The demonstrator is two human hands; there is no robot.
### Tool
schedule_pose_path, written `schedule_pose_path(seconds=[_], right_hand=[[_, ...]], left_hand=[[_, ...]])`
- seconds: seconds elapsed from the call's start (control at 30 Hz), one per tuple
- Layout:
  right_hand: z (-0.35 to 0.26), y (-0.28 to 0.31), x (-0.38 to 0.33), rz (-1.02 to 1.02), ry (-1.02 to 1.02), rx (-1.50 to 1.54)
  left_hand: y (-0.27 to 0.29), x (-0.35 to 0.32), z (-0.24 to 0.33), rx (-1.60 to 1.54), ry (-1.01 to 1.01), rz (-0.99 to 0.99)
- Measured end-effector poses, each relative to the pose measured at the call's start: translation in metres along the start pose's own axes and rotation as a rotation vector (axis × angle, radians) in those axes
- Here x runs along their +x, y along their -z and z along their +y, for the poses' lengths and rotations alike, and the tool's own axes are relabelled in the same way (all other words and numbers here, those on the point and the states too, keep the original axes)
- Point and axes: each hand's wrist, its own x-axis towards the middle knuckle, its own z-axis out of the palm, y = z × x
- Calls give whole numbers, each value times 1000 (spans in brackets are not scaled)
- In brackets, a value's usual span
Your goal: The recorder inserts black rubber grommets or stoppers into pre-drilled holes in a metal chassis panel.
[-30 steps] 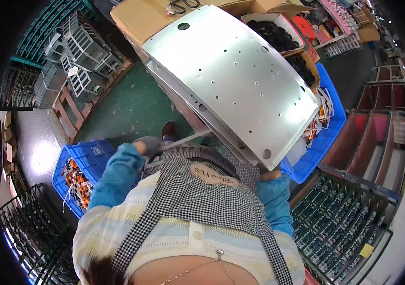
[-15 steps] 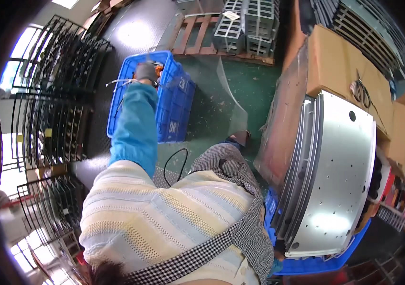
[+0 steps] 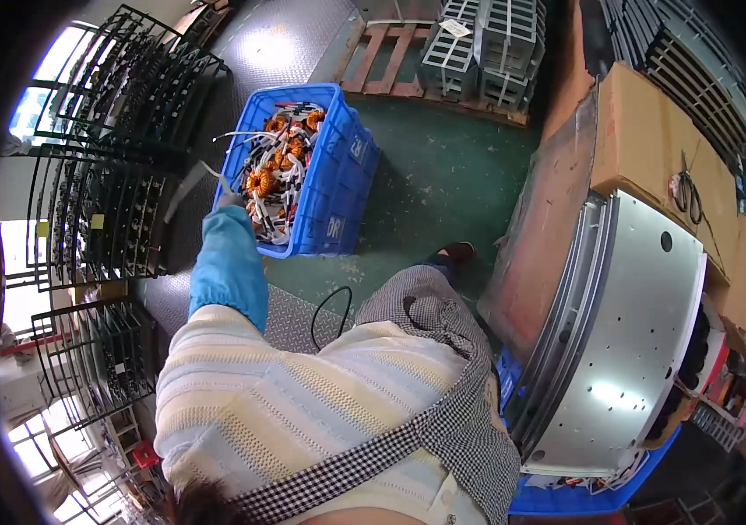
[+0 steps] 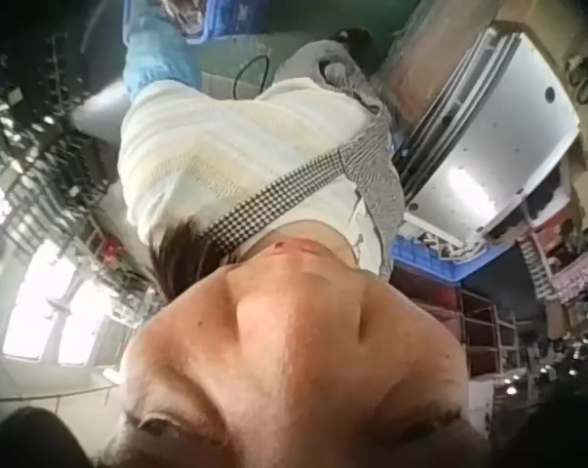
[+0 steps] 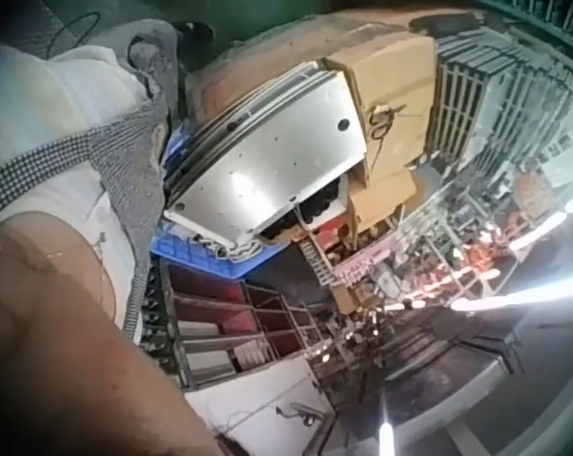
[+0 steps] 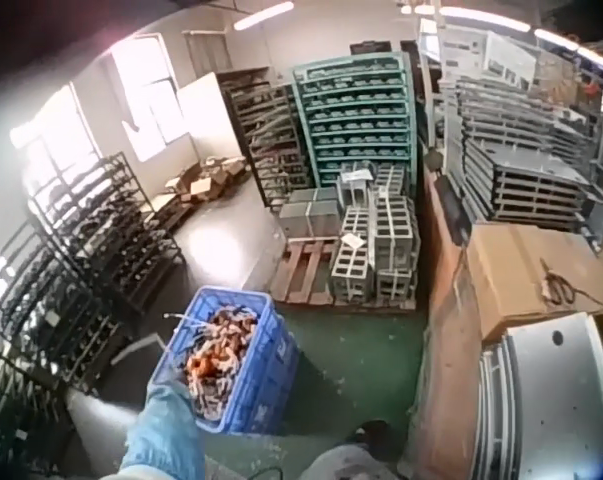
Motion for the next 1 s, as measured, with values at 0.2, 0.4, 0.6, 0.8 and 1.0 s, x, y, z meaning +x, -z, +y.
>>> schedule_pose_path(seconds=[0.2,0.4,0.6,0.8,1.0], right_hand=[[26,7,-3,94,-70,-15],[39,27,-8,188,-91,-20],[46,21,11,185,-116,4],[45,61,-19,364,13,88],[3,110,-234,872,504,244]], left_hand=[[-24,-71,35,28,-319,115],[64,-97,119,-356,63,291],[40,-126,73,-658,457,165],[55,-273,61,-781,408,460],[121,-83,-89,-1087,-40,424]])
